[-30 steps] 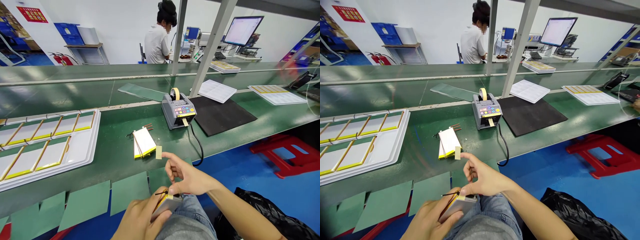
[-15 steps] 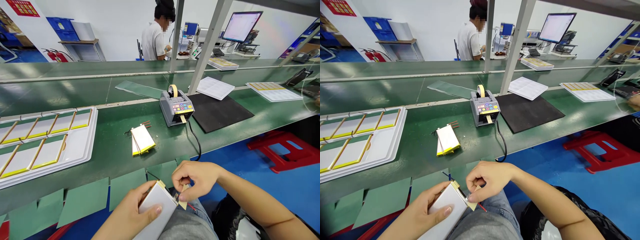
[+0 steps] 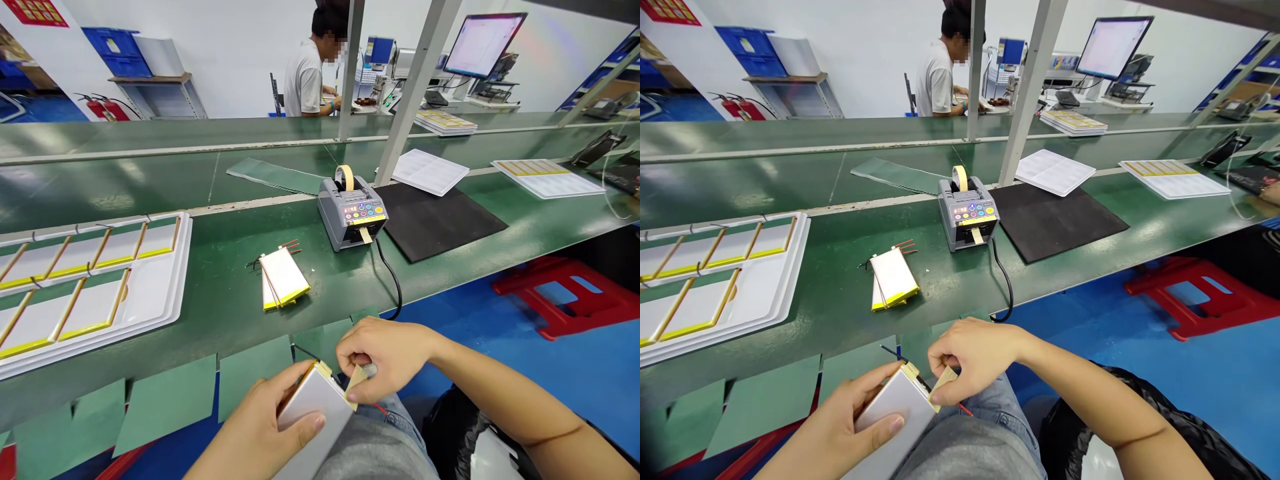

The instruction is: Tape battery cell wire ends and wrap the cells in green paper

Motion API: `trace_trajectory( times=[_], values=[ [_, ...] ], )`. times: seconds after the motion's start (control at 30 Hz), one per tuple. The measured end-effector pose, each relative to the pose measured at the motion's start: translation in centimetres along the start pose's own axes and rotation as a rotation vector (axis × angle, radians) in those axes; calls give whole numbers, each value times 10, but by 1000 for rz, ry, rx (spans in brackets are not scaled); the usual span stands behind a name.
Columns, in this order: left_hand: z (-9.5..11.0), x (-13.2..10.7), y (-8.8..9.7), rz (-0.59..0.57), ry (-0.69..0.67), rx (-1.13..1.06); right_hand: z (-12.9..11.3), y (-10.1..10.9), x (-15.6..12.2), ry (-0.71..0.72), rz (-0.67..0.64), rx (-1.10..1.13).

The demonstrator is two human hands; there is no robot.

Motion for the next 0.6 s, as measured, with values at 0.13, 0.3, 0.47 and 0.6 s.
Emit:
trace_trajectory(
  times=[0.13,0.3,0.47,0.6],
  values=[
    [-12,-3,9,117,-16,156,3,3,-1,-154,76,29],
    [-23,-15,29,531,-92,371,-7,22,-22,-275,665,-109],
    [-13,-21,21,591,-290,431,-15,17,-22,-180,677,-6],
    [-9,-18,14,527,-362,451,-7,13,-16,-207,543,206]
  ],
)
Point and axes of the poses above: each hand's wrist, its own x-axis towards the middle knuckle, its own y-axis out of the back of the hand, z = x × y, the point moved 7 cm from there along x, towards the middle knuckle, and after that the axes turned 15 degrees about -x, right-handed, at the moved point
